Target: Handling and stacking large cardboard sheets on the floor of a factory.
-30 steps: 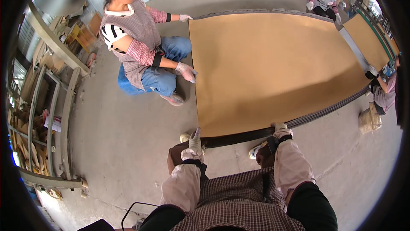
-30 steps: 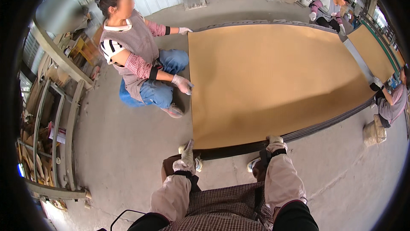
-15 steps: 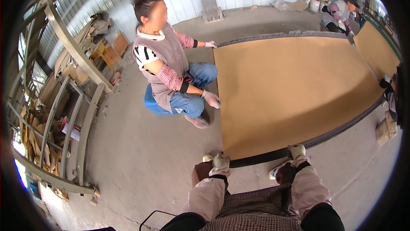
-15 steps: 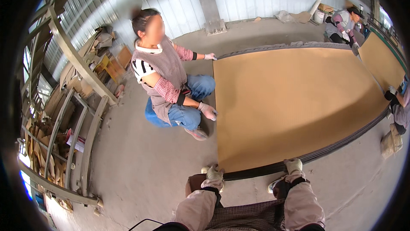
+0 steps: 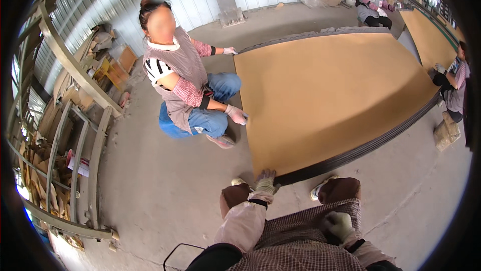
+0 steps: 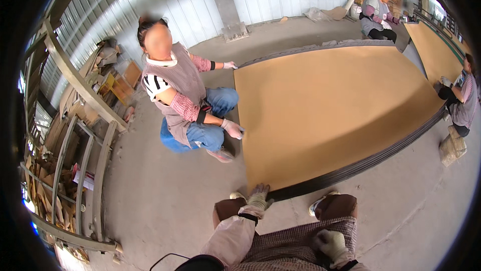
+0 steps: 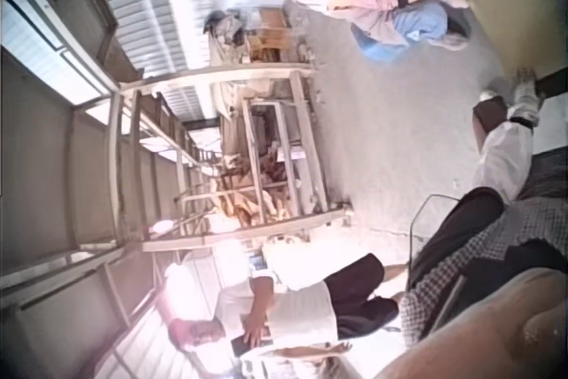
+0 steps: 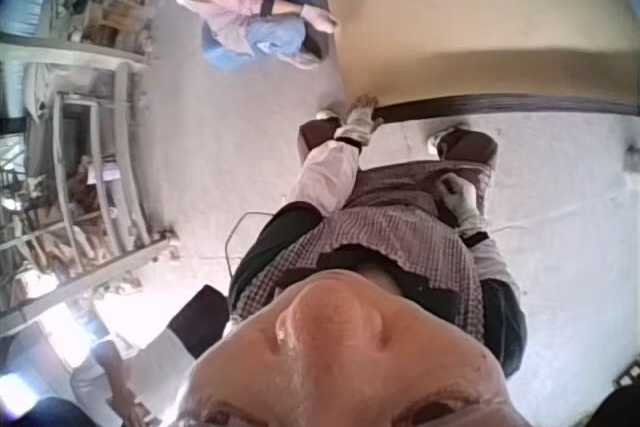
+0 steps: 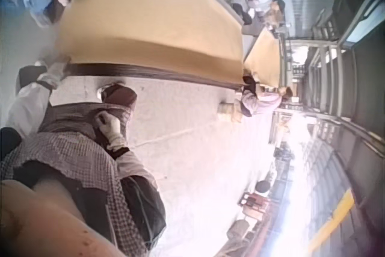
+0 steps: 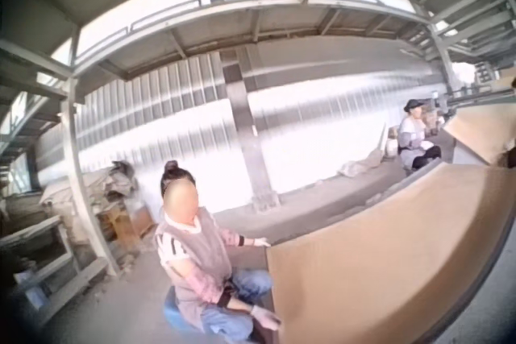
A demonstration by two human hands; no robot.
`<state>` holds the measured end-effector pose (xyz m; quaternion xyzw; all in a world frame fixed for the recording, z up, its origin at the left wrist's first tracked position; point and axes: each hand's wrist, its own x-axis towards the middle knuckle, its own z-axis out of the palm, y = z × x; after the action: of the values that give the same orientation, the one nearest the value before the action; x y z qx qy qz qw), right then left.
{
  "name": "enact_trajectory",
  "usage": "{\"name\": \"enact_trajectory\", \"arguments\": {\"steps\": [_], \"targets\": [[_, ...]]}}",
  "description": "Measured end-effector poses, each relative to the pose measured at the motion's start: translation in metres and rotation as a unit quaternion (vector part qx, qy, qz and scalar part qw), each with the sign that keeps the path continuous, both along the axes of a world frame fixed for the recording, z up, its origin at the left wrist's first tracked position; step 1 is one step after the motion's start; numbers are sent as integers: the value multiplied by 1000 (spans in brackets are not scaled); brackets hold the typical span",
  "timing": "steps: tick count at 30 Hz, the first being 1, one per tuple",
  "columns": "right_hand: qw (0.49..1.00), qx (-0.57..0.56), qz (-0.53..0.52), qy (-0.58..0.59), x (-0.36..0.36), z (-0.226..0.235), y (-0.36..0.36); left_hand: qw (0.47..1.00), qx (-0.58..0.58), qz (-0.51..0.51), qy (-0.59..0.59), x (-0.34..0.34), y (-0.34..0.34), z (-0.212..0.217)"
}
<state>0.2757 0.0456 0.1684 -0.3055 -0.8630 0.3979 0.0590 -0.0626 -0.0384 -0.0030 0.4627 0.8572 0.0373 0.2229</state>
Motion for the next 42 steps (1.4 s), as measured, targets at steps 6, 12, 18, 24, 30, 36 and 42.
{"name": "enact_trajectory", "arguments": {"steps": [6,12,18,24,30,36,42], "targets": [[998,-48,-19,-22,-3,-11,2,999,-6,-39,19,30,5,15],[1000,-6,-7,7,-5,-13,3,999,-18,-28,-22,33,2,16],[999,10,-13,-38,-7,-14,4,997,-28,-50,-49,24,4,9],[998,-21,-26,-46,-10,-6,2,995,-68,-54,-53,22,7,17],[997,-12,-18,-72,-15,-5,1,995,-57,-51,-66,17,6,18],[997,3,-16,-74,-17,-8,-2,995,-48,-41,-79,15,4,13],[998,-8,-18,-67,-19,8,-3,996,-43,-37,-65,13,1,25]]}}
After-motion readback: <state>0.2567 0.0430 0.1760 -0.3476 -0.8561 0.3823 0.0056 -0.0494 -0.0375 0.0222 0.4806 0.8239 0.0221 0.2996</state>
